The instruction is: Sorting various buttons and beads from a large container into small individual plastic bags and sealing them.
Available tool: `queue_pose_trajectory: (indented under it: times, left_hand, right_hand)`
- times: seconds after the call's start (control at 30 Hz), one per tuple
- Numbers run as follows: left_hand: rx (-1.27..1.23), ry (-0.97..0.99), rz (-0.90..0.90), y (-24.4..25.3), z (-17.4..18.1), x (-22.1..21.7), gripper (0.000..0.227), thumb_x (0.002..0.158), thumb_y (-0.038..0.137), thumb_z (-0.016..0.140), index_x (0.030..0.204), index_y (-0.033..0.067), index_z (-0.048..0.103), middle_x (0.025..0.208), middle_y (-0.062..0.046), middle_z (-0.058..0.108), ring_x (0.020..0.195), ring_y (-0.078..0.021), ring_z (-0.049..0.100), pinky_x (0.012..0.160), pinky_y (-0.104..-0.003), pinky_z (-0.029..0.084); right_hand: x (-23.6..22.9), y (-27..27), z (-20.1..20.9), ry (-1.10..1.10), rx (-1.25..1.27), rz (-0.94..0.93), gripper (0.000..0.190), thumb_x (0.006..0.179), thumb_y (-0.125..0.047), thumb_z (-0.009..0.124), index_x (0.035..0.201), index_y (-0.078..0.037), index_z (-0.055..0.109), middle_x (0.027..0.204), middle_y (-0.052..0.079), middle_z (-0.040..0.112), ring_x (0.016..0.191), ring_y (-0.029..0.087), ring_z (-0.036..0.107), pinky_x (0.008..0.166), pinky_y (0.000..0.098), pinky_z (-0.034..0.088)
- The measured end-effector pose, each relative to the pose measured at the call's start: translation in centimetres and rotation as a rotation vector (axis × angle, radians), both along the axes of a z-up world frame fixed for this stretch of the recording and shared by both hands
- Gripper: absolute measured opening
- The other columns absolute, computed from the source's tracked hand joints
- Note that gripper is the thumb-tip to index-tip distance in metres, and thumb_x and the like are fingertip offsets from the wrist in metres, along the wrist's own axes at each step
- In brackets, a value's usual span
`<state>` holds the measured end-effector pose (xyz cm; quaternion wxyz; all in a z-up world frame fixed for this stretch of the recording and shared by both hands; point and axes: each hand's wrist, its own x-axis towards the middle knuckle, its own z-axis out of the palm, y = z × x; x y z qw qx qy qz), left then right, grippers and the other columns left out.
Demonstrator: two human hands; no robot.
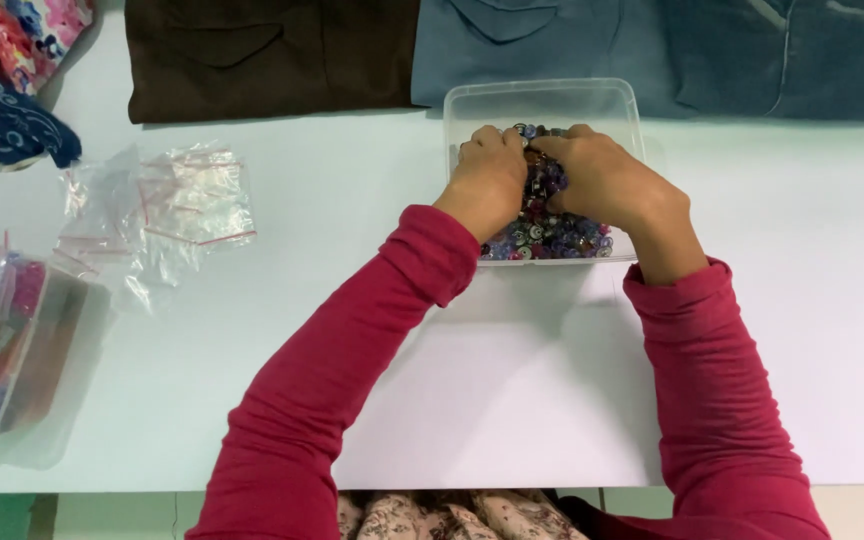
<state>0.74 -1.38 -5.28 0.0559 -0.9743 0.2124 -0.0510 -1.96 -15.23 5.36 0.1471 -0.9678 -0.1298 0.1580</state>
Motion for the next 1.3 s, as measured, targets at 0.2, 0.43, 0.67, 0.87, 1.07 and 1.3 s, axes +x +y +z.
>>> queue_pose_trajectory:
  times: [0.2, 0.43, 0.67, 0.87, 1.07, 1.3]
  left_hand:
    - [-0.437, 0.528, -0.223, 4.2, 5.3, -0.6, 0.055, 0.072, -0.001, 0.08, 0.119, -0.0141, 0.055, 0.091, -0.024, 0.064, 0.074, -0.0303, 0.072, 0.057, -0.034, 0.061]
    - [-0.321, 0.603, -0.236, 4.2, 9.6, -1.9, 0.058, 0.069, 0.008, 0.092, 0.115, -0.013, 0.064, 0.088, -0.024, 0.071, 0.077, -0.0324, 0.075, 0.056, -0.037, 0.064]
    - [-0.225, 0.346, -0.172, 1.2, 1.5, -1.8, 0.028, 0.067, -0.001, 0.086, 0.09, -0.0102, 0.072, 0.081, -0.024, 0.071, 0.075, -0.03, 0.073, 0.059, -0.039, 0.064]
    - [-0.362, 0.534, -0.018, 2.0, 4.1, -1.6, 0.085, 0.047, 0.005, 0.101, 0.116, -0.0109, 0.052, 0.109, -0.032, 0.057, 0.096, -0.0494, 0.068, 0.078, -0.06, 0.06]
    - [-0.549, 0.668, -0.104, 4.2, 9.3, -3.4, 0.093, 0.058, -0.002, 0.091, 0.137, -0.0157, 0.043, 0.119, -0.038, 0.058, 0.11, -0.0545, 0.065, 0.089, -0.055, 0.059]
    - [-0.328, 0.555, 0.136, 1.8, 7.0, -2.5, 0.102, 0.061, 0.006, 0.093, 0.143, -0.014, 0.036, 0.126, -0.036, 0.056, 0.122, -0.0507, 0.058, 0.098, -0.058, 0.055]
  right_hand:
    - [-0.8, 0.0, 1.1, 0.109, 0.047, 0.037, 0.06, 0.083, -0.005, 0.079, 0.141, 0.0, 0.062, 0.129, 0.035, 0.061, 0.119, 0.051, 0.063, 0.093, 0.059, 0.057]
    - [-3.7, 1.7, 7.5, 0.2, 0.034, -0.061, 0.053, 0.088, -0.008, 0.073, 0.14, -0.006, 0.063, 0.131, 0.031, 0.064, 0.114, 0.05, 0.067, 0.089, 0.0619, 0.058]
    - [-1.5, 0.9, 2.2, 0.18, -0.121, -0.081, 0.067, 0.085, -0.001, 0.075, 0.148, -0.01, 0.058, 0.129, 0.036, 0.064, 0.091, 0.048, 0.074, 0.071, 0.0559, 0.063]
    - [-1.8, 1.2, 3.6, 0.288, 0.015, -0.078, 0.073, 0.084, 0.003, 0.07, 0.153, -0.007, 0.049, 0.135, 0.04, 0.057, 0.068, 0.041, 0.078, 0.069, 0.053, 0.064]
    - [-2.3, 0.5, 5.4, 0.243, 0.066, -0.04, 0.062, 0.087, 0.004, 0.066, 0.148, -0.004, 0.056, 0.138, 0.039, 0.057, 0.088, 0.048, 0.073, 0.076, 0.0575, 0.061]
    - [0.2, 0.3, 0.9, -0.034, -0.007, 0.034, 0.068, 0.082, 0.019, 0.059, 0.147, -0.001, 0.058, 0.137, 0.037, 0.055, 0.115, 0.053, 0.064, 0.087, 0.0545, 0.06]
